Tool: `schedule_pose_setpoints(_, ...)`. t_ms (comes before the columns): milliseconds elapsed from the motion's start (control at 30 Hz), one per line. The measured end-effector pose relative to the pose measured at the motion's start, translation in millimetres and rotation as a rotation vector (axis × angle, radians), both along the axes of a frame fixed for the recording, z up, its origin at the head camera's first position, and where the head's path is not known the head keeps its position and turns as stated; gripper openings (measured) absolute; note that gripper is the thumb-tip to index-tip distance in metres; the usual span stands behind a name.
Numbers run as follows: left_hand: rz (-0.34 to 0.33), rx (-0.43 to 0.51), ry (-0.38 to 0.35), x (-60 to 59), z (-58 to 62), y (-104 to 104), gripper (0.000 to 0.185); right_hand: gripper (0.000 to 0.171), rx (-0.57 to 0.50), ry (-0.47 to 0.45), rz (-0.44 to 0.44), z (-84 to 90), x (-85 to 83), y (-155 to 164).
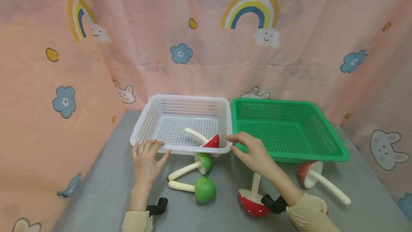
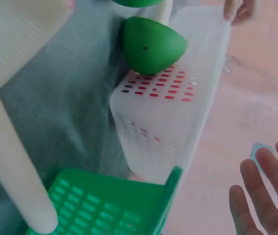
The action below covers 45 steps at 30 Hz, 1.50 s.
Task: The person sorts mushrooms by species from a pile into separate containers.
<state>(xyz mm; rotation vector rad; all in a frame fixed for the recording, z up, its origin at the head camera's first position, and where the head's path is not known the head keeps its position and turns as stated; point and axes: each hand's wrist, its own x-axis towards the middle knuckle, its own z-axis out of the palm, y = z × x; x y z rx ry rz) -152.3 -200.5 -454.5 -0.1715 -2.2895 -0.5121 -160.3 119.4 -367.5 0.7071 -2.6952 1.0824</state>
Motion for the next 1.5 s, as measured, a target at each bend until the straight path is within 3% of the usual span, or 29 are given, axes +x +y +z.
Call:
schedule_pose_setpoints(400,-0.002,0.001,-0.005,1.5,-0.2,-2.5,0.033,0.032,0.102,0.116,-0.083,-1.9,43.8,23.1)
schedule_pose_setpoints(633,-0.009,0.007,-0.015,1.0,0.3,0.6,0.033,0.036,0.144,0.224,-0.107,-20.3,67.2,41.9)
schedule_pose_setpoints(833,-0.011,0.01,-0.014,0.7,0.4,1.6,0.032,0.04,0.182,0.222,-0.129,-37.4,84.5,51.9)
schedule_pose_setpoints(1233,-0.006,0.014,-0.022,1.8,1.2,0.0,0.032,0.046,0.255,0.287,0.003,-54.8,100.6,63.8)
schedule_pose_setpoints(1500,-0.005,0.013,-0.027,1.3,0.9,-0.2,0.033,0.038,0.264,0.386,0.104,-74.3,102.5,69.7)
